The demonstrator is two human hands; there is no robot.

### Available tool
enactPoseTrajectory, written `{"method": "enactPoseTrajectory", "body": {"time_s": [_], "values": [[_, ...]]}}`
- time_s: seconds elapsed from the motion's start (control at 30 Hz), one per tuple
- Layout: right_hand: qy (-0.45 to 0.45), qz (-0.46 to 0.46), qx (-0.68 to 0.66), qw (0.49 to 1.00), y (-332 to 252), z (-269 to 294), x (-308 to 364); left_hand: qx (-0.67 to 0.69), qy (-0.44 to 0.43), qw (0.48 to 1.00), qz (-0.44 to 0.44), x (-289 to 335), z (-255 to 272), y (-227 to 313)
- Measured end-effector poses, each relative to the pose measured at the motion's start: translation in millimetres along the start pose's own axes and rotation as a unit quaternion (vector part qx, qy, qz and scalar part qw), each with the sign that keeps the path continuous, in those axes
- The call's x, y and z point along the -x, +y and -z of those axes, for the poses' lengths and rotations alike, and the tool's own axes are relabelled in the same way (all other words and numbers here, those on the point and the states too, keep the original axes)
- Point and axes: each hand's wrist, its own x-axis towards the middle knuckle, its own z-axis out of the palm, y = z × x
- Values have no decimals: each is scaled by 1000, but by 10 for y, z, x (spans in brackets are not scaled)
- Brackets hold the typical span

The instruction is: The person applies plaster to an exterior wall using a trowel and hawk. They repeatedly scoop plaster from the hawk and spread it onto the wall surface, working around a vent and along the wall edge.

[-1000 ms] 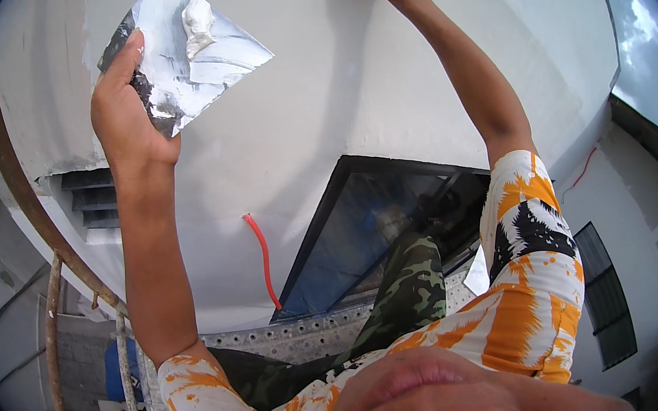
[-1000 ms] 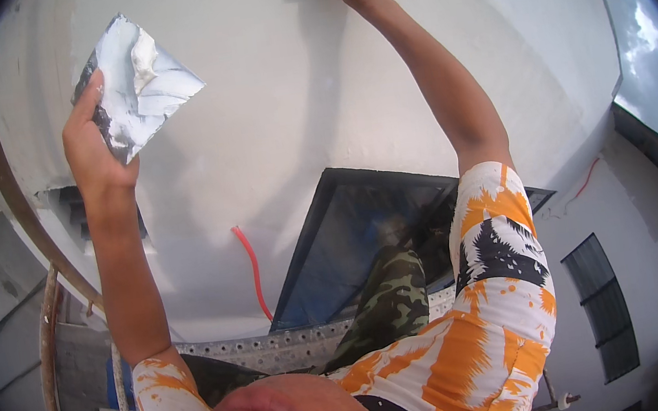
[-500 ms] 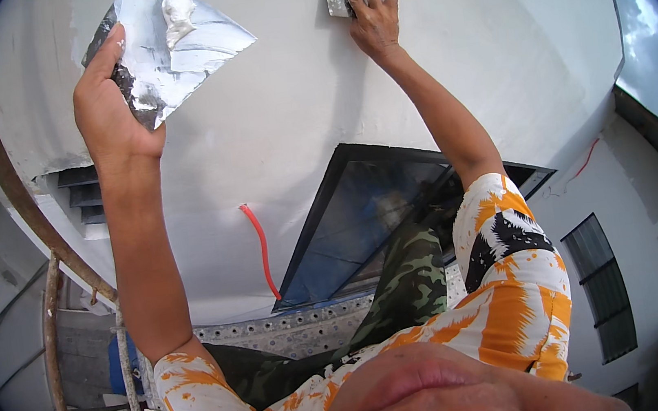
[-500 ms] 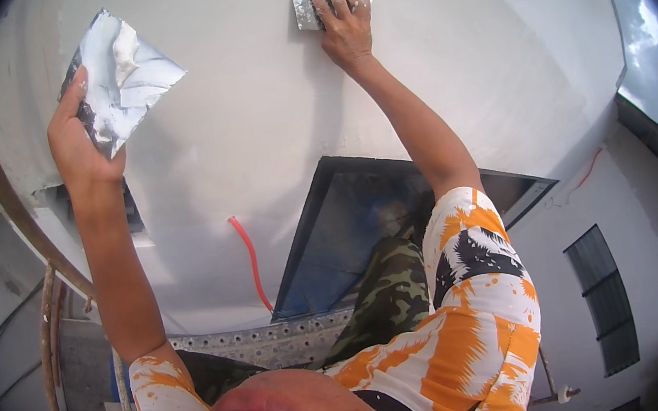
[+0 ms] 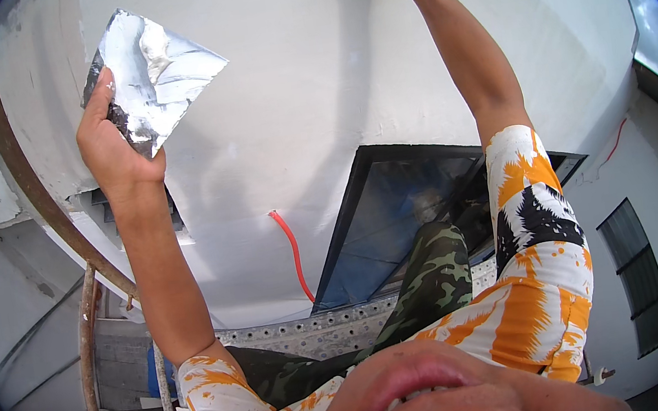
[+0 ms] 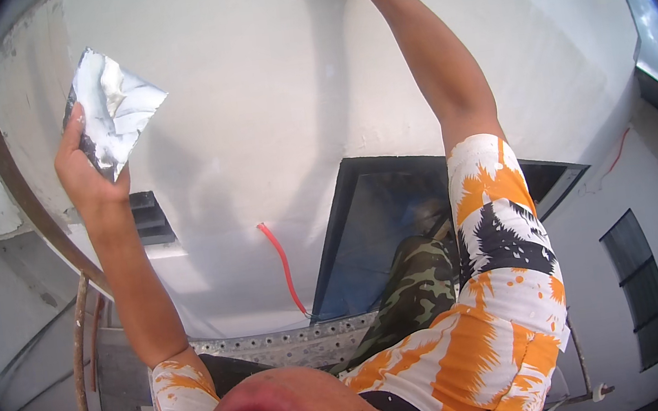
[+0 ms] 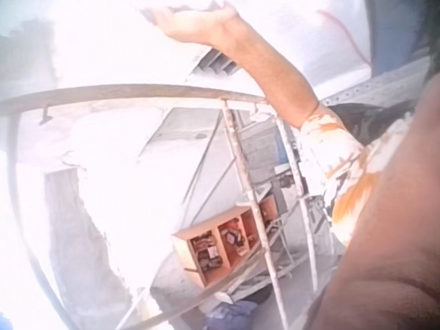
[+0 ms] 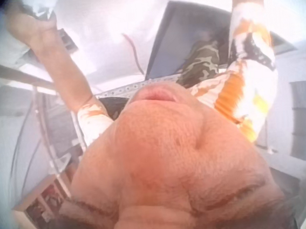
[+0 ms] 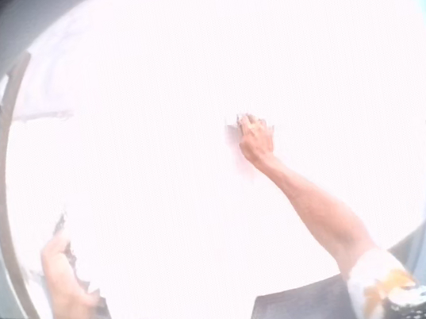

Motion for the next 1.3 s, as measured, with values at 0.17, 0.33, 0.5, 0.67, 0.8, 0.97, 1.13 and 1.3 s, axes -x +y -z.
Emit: {"method": "enactPoseTrajectory", "body": {"time_s": [0.17, 0.33, 0.5, 0.67, 0.8, 0.97, 1.13, 1.3], "values": [[-21, 171, -7, 985, -550, -246, 1221, -12, -2, 1000, -6, 22, -39, -17], [-143, 252, 3, 957, -732, 49, 2532, -3, 2, 1000, 3, 64, -107, 63], [-122, 200, -8, 972, -459, 406, 2514, -35, 22, 998, -49, 130, -147, 154], [74, 45, 3, 996, 313, 139, 710, -35, 55, 997, -47, 115, -136, 144], [73, 70, 37, 994, 224, -73, 435, -25, 34, 998, -35, 59, -125, 95], [2, 233, 26, 972, -344, -215, 1761, -38, 43, 998, -32, 63, -136, -6], [-170, 292, 3, 941, -708, 95, 3222, -62, 46, 996, -35, 83, -140, 11], [-119, 235, -4, 965, -454, 520, 3016, -48, 35, 997, -52, 58, -77, 127]]}}
